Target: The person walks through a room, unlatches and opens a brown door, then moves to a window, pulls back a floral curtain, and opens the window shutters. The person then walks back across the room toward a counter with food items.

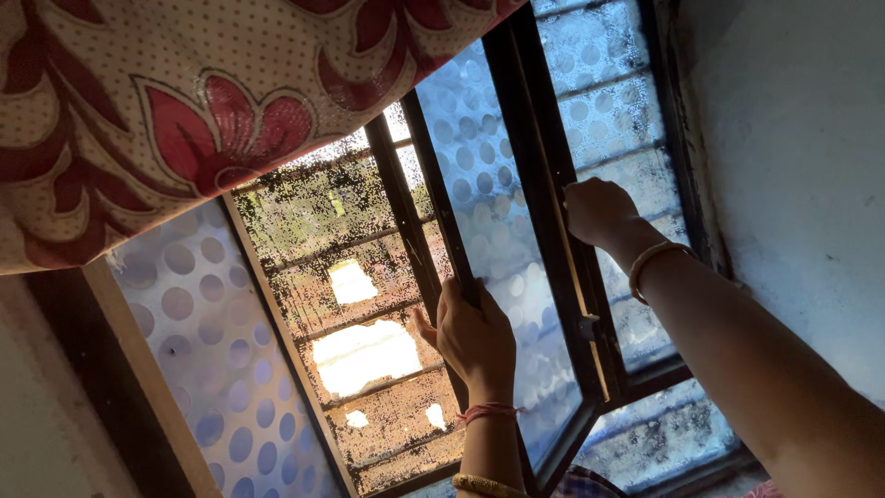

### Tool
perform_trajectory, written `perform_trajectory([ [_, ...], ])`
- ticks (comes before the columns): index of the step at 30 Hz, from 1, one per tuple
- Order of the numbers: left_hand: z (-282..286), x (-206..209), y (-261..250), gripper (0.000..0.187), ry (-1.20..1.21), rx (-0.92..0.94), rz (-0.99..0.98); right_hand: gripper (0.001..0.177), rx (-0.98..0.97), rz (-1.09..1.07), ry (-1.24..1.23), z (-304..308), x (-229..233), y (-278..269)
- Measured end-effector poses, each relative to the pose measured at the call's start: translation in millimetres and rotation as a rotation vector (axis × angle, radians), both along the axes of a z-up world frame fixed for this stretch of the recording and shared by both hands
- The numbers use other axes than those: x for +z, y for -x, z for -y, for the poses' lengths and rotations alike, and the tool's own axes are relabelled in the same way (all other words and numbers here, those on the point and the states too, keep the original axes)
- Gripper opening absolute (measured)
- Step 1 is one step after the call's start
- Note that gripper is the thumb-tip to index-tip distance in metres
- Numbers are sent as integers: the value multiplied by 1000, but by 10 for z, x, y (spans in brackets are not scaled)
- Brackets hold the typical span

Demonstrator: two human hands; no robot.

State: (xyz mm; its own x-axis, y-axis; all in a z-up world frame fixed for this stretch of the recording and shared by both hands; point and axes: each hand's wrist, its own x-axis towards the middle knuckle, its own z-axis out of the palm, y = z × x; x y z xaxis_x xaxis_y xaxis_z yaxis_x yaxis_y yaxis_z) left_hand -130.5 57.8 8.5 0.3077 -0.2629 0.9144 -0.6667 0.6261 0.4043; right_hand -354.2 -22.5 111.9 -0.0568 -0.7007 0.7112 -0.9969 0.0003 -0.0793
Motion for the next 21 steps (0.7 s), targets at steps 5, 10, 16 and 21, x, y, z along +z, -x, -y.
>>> perform_trajectory([
  [5,-48,27,-9,11,-16,-18,-7,30,28,-14,-18,0,11,15],
  [10,-62,16,-1,11,-16,-26,-18,32,8,-40,-23,-7,-3,3],
  [16,-86,37,3,10,-27,-22,-19,40,47,18,-26,-49,-23,29],
  [21,-109,58,-10,10,-19,-26,-17,51,23,139,-108,-104,-192,43],
])
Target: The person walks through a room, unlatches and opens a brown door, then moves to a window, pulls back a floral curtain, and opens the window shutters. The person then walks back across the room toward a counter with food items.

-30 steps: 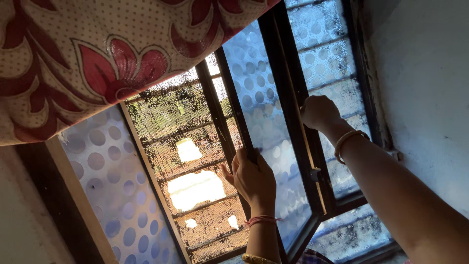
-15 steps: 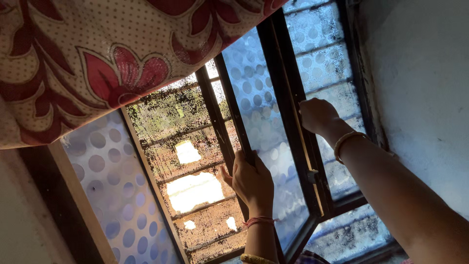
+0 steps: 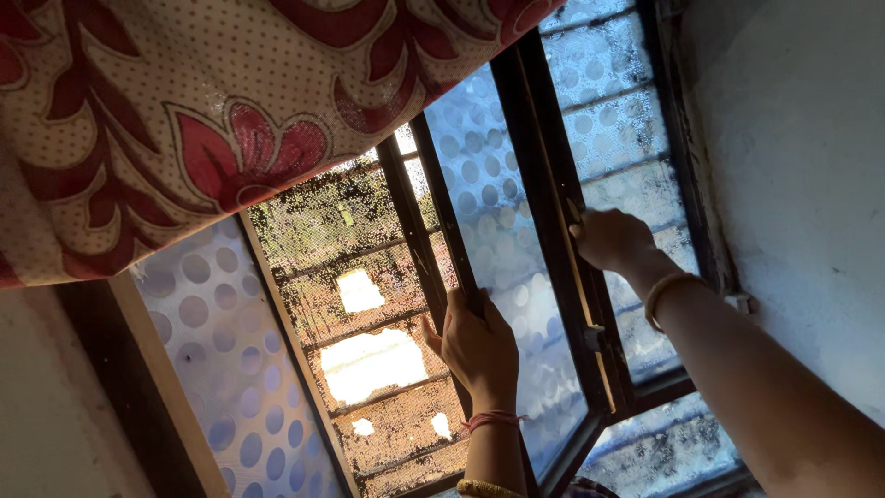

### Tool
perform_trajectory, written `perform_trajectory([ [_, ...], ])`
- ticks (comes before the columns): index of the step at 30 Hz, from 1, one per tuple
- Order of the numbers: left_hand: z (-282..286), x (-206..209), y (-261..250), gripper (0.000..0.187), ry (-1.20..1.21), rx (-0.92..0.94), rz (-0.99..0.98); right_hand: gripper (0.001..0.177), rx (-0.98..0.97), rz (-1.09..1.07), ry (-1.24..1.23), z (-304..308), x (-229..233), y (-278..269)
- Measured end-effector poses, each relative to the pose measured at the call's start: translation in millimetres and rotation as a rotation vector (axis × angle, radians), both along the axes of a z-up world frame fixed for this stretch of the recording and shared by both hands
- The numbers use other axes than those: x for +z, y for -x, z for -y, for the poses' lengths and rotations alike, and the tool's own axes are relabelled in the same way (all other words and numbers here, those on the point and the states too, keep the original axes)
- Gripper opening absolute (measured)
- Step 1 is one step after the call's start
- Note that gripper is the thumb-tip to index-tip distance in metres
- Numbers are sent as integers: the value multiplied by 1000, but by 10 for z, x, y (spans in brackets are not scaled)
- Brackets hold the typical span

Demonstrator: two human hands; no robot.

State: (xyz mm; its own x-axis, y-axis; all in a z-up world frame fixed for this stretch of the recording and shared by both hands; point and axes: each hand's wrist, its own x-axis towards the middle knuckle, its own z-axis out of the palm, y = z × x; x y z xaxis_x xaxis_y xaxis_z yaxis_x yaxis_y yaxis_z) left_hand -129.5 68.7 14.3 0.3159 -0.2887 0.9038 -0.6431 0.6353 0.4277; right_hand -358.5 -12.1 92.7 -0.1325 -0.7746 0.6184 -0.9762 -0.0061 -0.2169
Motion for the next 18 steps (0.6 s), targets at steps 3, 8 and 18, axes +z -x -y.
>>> perform_trajectory([
  [3,7,-7,-2,11,3,-3,0,58,-40,129,-57,-16,-207,20],
  [8,54,-35,-9,10,35,3,26,55,-84,-25,85,106,-380,36],
  [18,75,-16,-29,12,-10,-37,17,47,-54,-97,253,78,-418,111],
])
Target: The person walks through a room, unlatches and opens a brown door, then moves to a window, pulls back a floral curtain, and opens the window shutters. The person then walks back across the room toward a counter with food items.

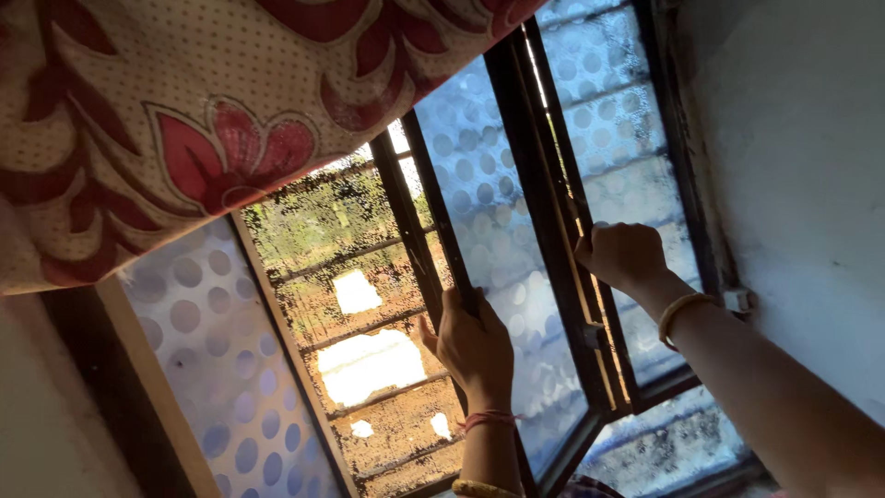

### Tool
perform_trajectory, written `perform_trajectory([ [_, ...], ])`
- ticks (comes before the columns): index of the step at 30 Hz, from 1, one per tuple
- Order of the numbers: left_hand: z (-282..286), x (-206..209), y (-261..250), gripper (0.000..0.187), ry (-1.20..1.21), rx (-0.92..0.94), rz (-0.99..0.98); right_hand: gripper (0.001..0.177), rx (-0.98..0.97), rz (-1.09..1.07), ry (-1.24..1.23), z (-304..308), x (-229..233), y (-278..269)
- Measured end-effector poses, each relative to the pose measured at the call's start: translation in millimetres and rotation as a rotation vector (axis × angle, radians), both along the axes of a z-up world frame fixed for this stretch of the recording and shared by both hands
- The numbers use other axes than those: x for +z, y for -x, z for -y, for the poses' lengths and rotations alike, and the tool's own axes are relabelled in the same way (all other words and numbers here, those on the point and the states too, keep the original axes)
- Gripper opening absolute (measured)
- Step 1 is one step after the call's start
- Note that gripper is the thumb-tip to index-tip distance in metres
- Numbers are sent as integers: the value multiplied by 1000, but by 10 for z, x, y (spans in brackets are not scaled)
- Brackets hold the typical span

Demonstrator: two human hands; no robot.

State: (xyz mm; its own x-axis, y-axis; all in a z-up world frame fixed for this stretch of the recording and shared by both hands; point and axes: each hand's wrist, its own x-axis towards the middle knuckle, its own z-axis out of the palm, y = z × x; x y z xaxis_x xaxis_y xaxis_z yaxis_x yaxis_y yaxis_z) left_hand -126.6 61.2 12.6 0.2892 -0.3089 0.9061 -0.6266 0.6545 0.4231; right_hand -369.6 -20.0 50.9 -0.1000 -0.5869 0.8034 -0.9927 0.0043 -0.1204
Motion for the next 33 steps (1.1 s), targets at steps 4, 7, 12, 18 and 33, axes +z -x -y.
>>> perform_trajectory([
  [4,-5,1,-10,10,55,21,4,45,-25,-13,-2,-14,-16,-31],
  [7,-31,3,6,11,16,14,-13,46,-33,36,-13,-28,-14,-70],
  [12,-44,6,10,12,60,15,11,35,-69,140,-156,-11,10,-106],
  [18,-26,20,-13,15,-75,19,11,43,-93,152,-220,71,-13,-134],
  [33,54,-14,1,17,-103,30,6,48,-37,136,-192,121,-70,-57],
])
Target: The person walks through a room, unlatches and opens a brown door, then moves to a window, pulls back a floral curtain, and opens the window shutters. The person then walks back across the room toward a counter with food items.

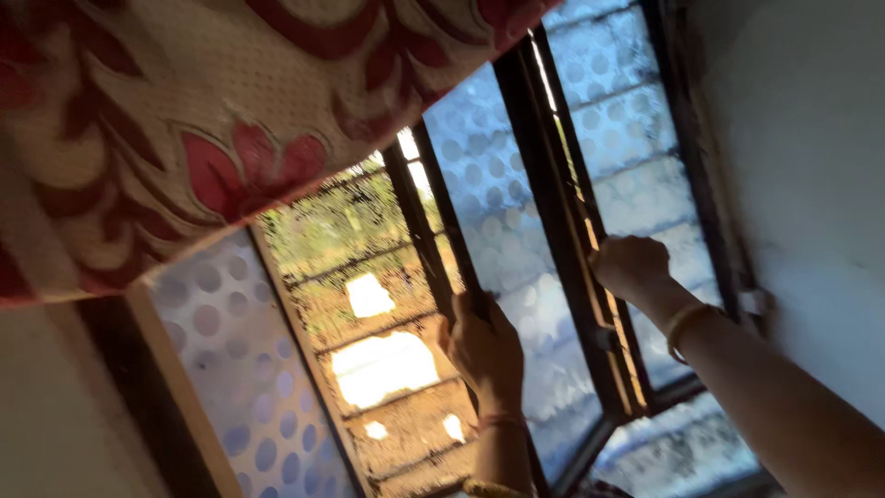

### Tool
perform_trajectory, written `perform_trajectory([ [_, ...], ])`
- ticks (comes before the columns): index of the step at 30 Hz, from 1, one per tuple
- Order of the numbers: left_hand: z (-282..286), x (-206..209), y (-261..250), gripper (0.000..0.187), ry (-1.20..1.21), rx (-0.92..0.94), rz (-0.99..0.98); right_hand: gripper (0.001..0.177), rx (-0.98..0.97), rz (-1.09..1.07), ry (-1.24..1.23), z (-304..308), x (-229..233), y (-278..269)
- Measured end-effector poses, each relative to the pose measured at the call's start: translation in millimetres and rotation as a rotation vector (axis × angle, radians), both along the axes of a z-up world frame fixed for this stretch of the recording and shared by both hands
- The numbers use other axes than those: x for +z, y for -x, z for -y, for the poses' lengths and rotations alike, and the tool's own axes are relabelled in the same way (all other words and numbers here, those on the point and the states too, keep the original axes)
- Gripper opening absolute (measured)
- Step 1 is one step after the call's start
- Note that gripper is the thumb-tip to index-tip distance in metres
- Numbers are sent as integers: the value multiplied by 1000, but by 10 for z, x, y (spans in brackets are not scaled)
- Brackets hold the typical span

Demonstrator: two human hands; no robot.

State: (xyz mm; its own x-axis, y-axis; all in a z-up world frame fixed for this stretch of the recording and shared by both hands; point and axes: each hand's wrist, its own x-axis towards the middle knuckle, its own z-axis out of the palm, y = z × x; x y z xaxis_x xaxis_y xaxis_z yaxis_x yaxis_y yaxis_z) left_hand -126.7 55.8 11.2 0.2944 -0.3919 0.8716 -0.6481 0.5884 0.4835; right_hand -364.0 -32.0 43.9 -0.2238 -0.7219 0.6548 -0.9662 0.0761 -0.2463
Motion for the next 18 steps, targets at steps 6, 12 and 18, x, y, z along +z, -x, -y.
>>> perform_trajectory([
  [6,23,-39,13,17,102,-24,19,44,-18,43,-38,-55,-32,25],
  [12,33,18,-12,16,143,-5,8,46,15,9,23,38,-38,55],
  [18,40,-47,-8,18,140,9,37,46,-40,99,-63,189,-105,35],
])
